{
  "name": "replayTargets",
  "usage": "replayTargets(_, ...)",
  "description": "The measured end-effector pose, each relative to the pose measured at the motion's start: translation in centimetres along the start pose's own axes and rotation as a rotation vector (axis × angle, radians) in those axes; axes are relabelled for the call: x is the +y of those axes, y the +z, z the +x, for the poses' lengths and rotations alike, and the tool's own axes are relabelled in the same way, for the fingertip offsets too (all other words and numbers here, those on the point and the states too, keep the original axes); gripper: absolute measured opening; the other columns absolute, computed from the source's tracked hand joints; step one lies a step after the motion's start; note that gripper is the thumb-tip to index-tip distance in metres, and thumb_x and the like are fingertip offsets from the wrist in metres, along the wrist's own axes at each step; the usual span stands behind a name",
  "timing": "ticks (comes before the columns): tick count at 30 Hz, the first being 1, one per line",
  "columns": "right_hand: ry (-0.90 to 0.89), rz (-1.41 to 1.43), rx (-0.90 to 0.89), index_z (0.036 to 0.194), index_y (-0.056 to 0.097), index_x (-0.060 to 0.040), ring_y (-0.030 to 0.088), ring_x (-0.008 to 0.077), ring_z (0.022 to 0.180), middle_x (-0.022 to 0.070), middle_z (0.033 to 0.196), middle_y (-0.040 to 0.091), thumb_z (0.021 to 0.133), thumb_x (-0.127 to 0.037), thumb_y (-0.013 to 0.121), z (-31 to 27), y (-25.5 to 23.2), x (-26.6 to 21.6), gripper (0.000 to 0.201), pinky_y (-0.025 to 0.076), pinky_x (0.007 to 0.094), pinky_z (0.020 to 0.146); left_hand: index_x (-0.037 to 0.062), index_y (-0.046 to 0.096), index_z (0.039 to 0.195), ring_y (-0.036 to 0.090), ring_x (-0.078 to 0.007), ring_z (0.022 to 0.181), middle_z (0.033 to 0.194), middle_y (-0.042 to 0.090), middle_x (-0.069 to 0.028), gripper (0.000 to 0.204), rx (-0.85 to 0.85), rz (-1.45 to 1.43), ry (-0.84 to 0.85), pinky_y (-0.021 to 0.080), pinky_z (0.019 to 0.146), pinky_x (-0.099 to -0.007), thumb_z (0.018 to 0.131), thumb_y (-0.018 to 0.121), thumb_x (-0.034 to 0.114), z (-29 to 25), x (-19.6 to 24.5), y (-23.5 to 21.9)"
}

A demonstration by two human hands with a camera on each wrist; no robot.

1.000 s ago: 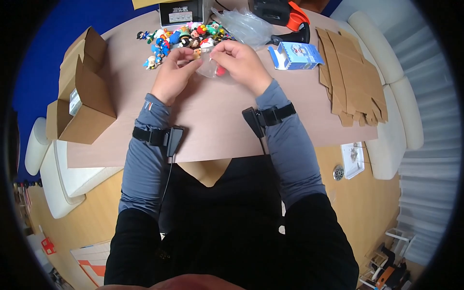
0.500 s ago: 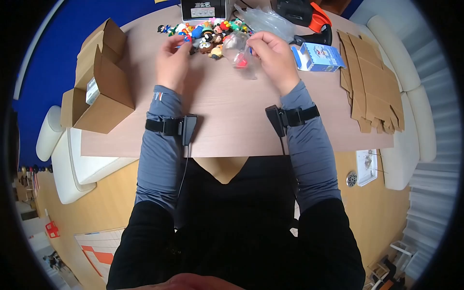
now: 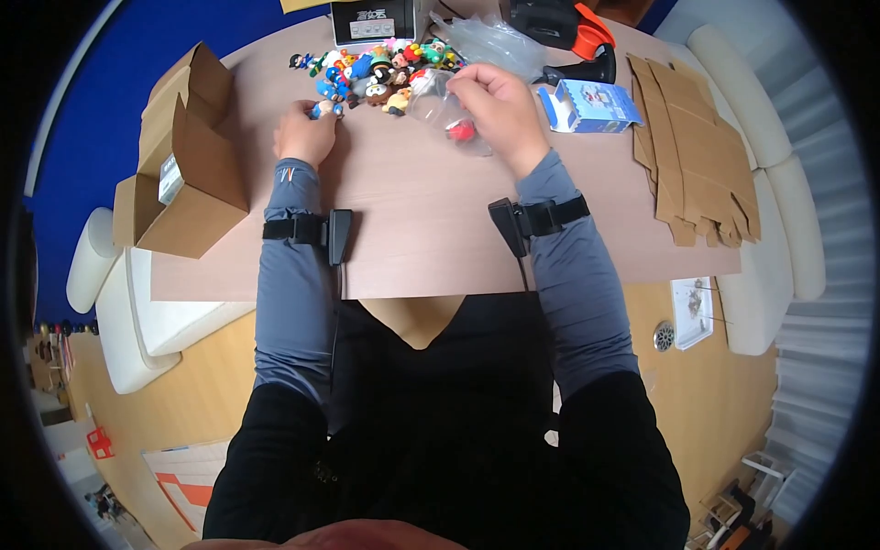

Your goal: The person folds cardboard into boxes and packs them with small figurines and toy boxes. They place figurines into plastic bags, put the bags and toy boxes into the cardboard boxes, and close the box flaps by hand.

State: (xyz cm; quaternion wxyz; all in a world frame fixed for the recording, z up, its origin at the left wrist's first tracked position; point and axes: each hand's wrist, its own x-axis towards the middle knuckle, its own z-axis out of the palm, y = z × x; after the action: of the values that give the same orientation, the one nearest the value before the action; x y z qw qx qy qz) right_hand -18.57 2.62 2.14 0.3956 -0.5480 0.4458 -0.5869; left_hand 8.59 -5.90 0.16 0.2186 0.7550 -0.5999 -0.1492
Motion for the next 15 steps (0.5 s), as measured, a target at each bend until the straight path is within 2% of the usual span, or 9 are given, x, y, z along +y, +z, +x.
replayTargets(3,0.002,0.014,0.003,0.095,0.071,-0.0016,0.051,0.0013,0.069,-0.0054,0.080,0.062,0.095,-0.014,0.065,-0.2,0.3,-0.4,0.014,0.039,0.0192,0.058,0.0145,0.066,0.125,0.062,-0.0335,0.120,0.124,0.069,-0.0134,0.048,-0.016,-0.105,0.011,0.042,0.107,-0.0447,0.087,0.070,0.043,0.7,-0.7,1.0)
replayTargets(6,0.002,0.022,0.002,0.095,0.071,-0.0015,0.050,0.0009,0.067,-0.0057,0.081,0.062,0.096,-0.013,0.065,-0.2,0.4,-0.4,0.013,0.039,0.0189,0.057,0.0056,0.062,0.122,0.068,-0.0338,0.109,0.120,0.069,-0.0208,0.043,0.029,-0.378,0.051,0.052,0.094,-0.0394,0.089,0.070,0.032,0.6,-0.6,0.9)
replayTargets(7,0.006,0.029,0.001,0.095,0.070,-0.0014,0.050,0.0007,0.067,-0.0057,0.081,0.063,0.096,-0.013,0.065,-0.2,0.3,-0.4,0.012,0.039,0.0189,0.056,0.0056,0.062,0.122,0.068,-0.0338,0.109,0.120,0.069,-0.0208,0.043,0.027,-0.381,0.053,0.052,0.094,-0.0394,0.089,0.070,0.032,1.0,-0.8,1.4)
replayTargets(9,0.023,0.004,-0.006,0.097,0.070,-0.0013,0.051,0.0022,0.070,-0.0052,0.081,0.062,0.096,-0.014,0.064,-0.3,0.3,-0.7,0.014,0.039,0.0189,0.062,0.0012,0.060,0.124,0.069,-0.0286,0.102,0.113,0.069,-0.0202,0.043,0.123,-0.655,0.075,0.054,0.089,-0.0372,0.090,0.070,0.025,2.2,-1.4,2.1)
replayTargets(10,0.042,-0.019,-0.016,0.098,0.070,-0.0013,0.052,0.0038,0.074,-0.0046,0.081,0.061,0.096,-0.016,0.063,-0.3,0.3,-0.8,0.016,0.040,0.0189,0.067,0.0027,0.060,0.126,0.069,-0.0202,0.095,0.108,0.070,-0.0140,0.040,0.157,-0.735,0.099,0.055,0.083,-0.0331,0.092,0.071,0.019,0.7,0.0,0.9)
replayTargets(11,0.043,-0.020,-0.012,0.098,0.070,-0.0013,0.052,0.0038,0.074,-0.0046,0.081,0.061,0.096,-0.016,0.063,-0.4,0.3,-0.8,0.016,0.040,0.0189,0.067,0.0027,0.060,0.126,0.069,-0.0202,0.095,0.108,0.070,-0.0140,0.040,0.153,-0.736,0.101,0.055,0.083,-0.0331,0.092,0.071,0.019,0.0,0.7,0.4)
replayTargets(13,0.060,-0.004,-0.029,0.099,0.070,-0.0011,0.052,0.0036,0.075,-0.0046,0.083,0.061,0.097,-0.015,0.063,-0.3,0.2,-0.6,0.016,0.041,0.0187,0.068,0.0020,0.059,0.127,0.067,-0.0143,0.094,0.105,0.069,-0.0089,0.038,-0.065,-1.204,0.262,0.055,0.079,-0.0283,0.092,0.073,0.010,-1.0,1.7,-0.2)
replayTargets(14,0.061,-0.007,-0.027,0.099,0.070,-0.0011,0.052,0.0036,0.075,-0.0046,0.083,0.061,0.097,-0.015,0.063,-0.3,0.2,-0.5,0.016,0.041,0.0187,0.068,0.0020,0.059,0.127,0.067,-0.0143,0.094,0.105,0.069,-0.0089,0.038,-0.068,-1.207,0.261,0.055,0.079,-0.0283,0.092,0.073,0.010,-1.7,2.3,-0.6)
replayTargets(15,0.058,0.001,-0.042,0.099,0.070,-0.0012,0.053,0.0035,0.076,-0.0045,0.083,0.062,0.097,-0.015,0.063,-0.2,0.2,-0.3,0.016,0.042,0.0188,0.068,0.0007,0.059,0.126,0.067,-0.0134,0.093,0.105,0.069,-0.0084,0.038,-0.208,-1.282,0.369,0.055,0.080,-0.0268,0.091,0.074,0.007,-2.4,2.8,-1.1)
